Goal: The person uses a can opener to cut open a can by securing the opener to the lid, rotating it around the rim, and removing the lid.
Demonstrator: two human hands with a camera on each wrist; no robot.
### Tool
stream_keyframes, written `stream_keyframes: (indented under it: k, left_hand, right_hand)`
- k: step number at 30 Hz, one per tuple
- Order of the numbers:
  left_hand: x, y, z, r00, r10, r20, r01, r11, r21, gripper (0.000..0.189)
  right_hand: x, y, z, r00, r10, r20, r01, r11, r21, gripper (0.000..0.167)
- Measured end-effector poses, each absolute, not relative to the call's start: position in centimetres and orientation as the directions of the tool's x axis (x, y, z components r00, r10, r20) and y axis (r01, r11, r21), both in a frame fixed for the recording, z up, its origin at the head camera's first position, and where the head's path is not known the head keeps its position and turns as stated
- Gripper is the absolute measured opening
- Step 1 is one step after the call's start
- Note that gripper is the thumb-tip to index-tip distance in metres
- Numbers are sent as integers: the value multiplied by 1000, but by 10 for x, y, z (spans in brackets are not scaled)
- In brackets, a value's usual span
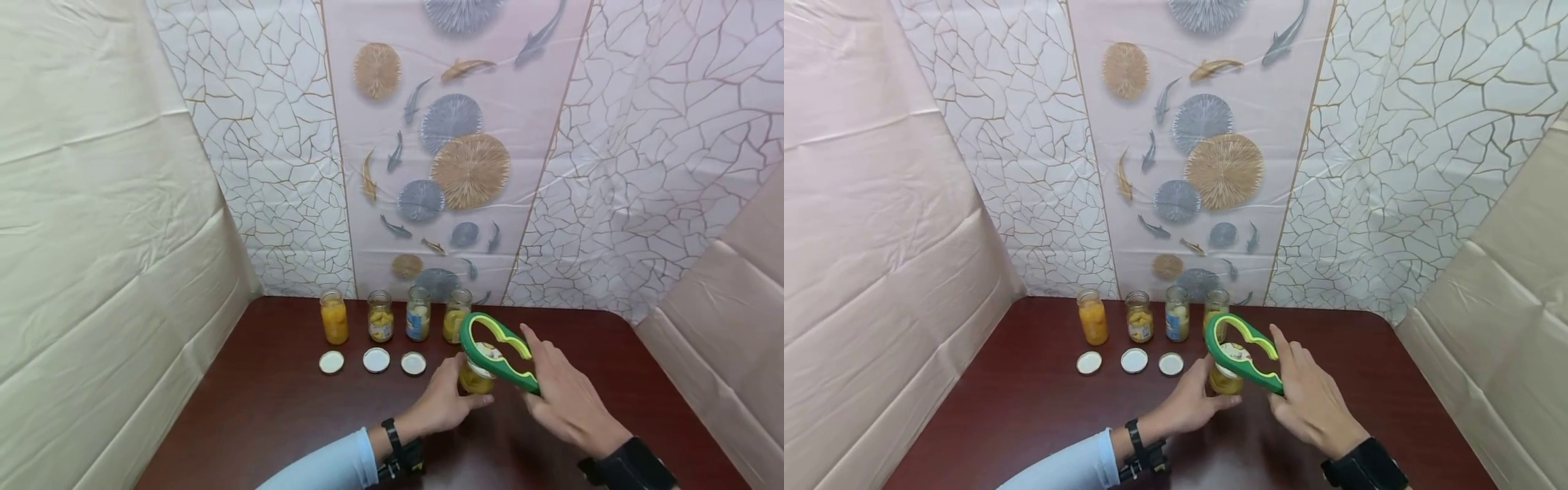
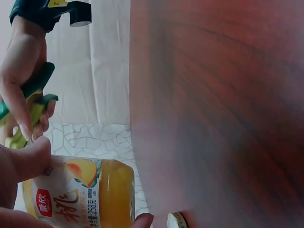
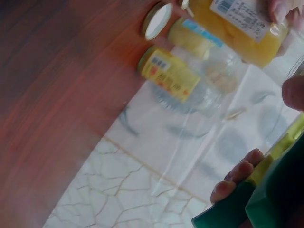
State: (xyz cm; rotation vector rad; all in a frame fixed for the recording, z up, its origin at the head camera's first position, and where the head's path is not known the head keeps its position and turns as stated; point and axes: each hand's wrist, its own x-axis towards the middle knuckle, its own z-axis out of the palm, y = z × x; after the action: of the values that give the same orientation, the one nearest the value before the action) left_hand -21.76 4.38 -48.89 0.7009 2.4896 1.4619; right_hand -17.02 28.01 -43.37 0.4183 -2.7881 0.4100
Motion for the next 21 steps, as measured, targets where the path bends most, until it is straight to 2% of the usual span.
stream_keyframes:
  k: [7,9,14,21]
  left_hand:
    - [-209,39,-491,-873,465,144,353,401,845,59]
    - [-208,38,-492,-873,463,154,363,405,839,64]
    - [-204,37,-492,-884,451,123,323,398,859,74]
    - [-202,38,-494,-884,453,113,302,368,880,67]
  right_hand:
    - [-166,266,-427,-896,-294,332,-366,913,-178,101]
    - [-165,263,-426,-902,-295,316,-360,918,-170,98]
    - [-164,258,-425,-920,-292,261,-342,924,-172,89]
    - [-160,256,-426,-928,-302,221,-338,929,-150,87]
